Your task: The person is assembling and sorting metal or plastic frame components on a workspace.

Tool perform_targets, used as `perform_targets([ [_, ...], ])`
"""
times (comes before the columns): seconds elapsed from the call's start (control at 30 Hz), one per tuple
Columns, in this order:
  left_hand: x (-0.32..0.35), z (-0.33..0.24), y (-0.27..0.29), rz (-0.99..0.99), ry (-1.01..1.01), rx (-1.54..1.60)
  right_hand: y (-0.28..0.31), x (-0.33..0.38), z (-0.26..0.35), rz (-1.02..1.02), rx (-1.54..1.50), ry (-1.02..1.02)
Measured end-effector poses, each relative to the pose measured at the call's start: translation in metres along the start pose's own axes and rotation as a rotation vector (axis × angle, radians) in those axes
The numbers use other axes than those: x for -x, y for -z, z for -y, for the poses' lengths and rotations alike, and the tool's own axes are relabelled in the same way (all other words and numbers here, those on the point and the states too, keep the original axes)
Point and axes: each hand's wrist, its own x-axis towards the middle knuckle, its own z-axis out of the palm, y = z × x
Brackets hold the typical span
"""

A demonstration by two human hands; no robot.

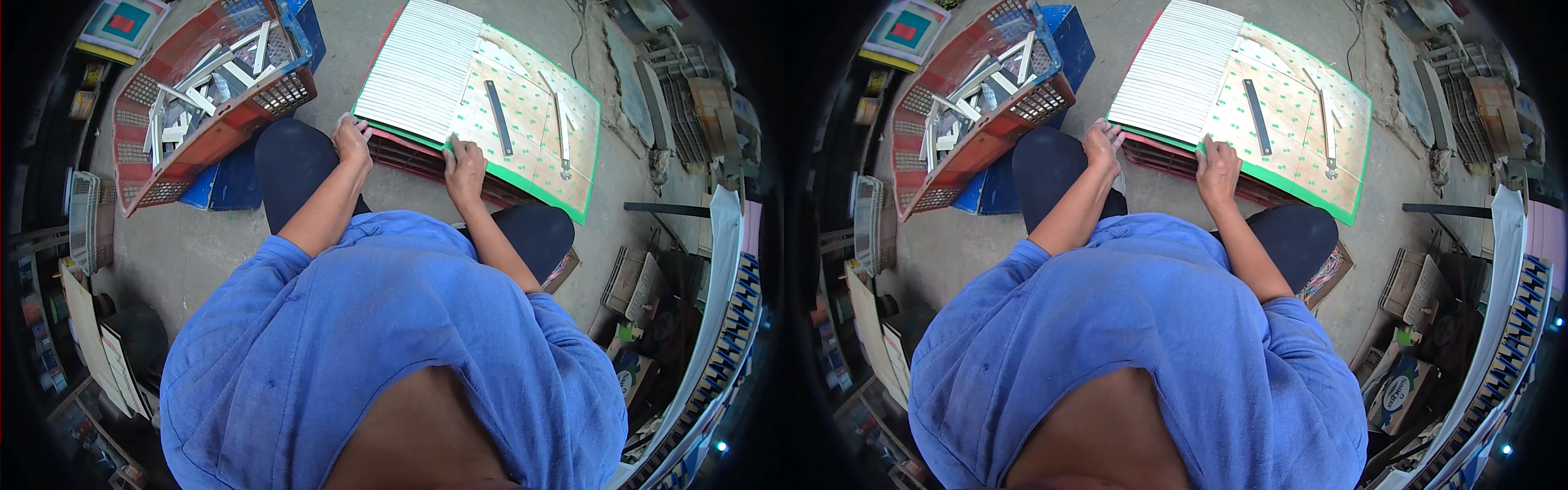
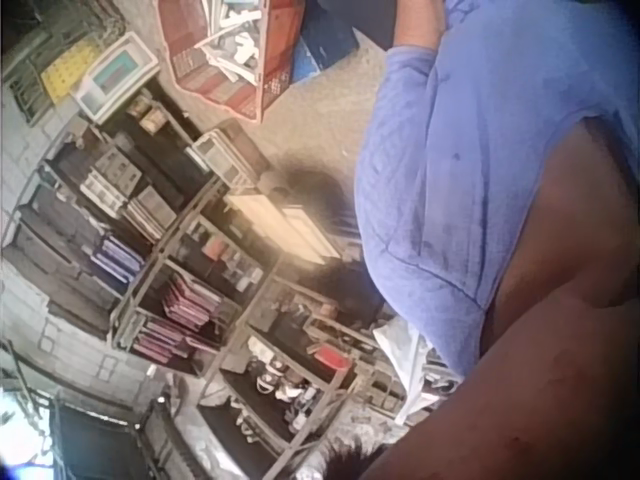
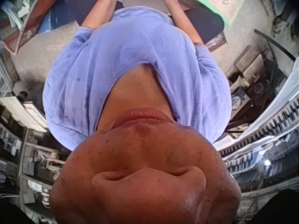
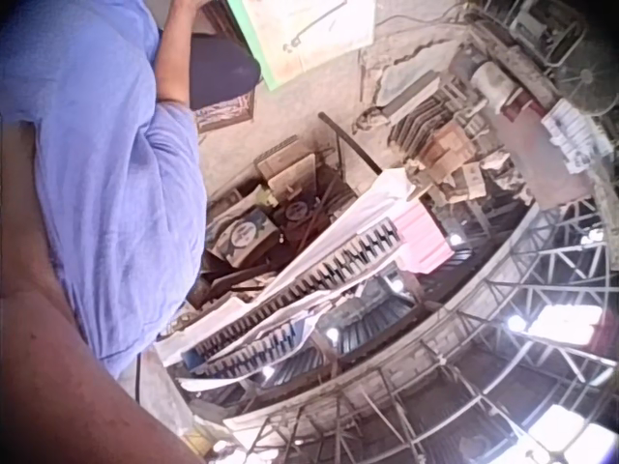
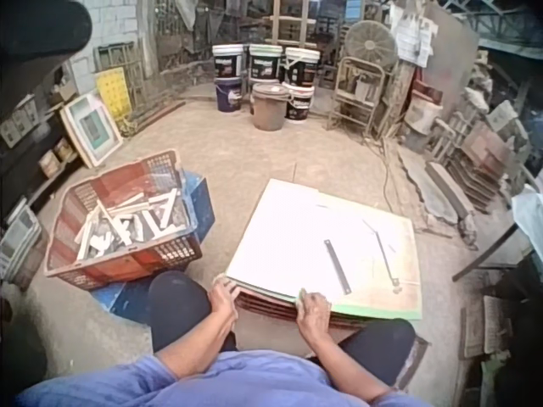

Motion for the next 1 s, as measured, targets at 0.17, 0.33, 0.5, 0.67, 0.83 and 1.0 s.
perform_targets([
  [0.17, -0.007, 0.001, 0.003, 0.0, -0.017, 0.018, -0.013, -0.001, 0.011, 0.009, 0.103, -0.022],
  [0.33, -0.006, 0.001, 0.003, 0.005, 0.002, 0.028, -0.021, 0.003, 0.013, -0.018, 0.131, -0.054],
  [0.5, -0.005, -0.003, 0.003, 0.008, -0.004, 0.035, -0.019, 0.002, 0.017, 0.0, 0.064, -0.088],
  [0.67, -0.002, -0.003, 0.0, 0.003, 0.0, 0.031, -0.03, 0.011, 0.019, 0.06, 0.088, -0.131],
  [0.83, -0.013, 0.009, 0.008, 0.0, -0.029, -0.007, -0.032, 0.013, 0.022, 0.145, 0.128, -0.167],
  [1.0, -0.032, 0.031, 0.025, -0.077, -0.678, -0.878, -0.031, 0.011, 0.028, 0.16, 0.083, -0.194],
])
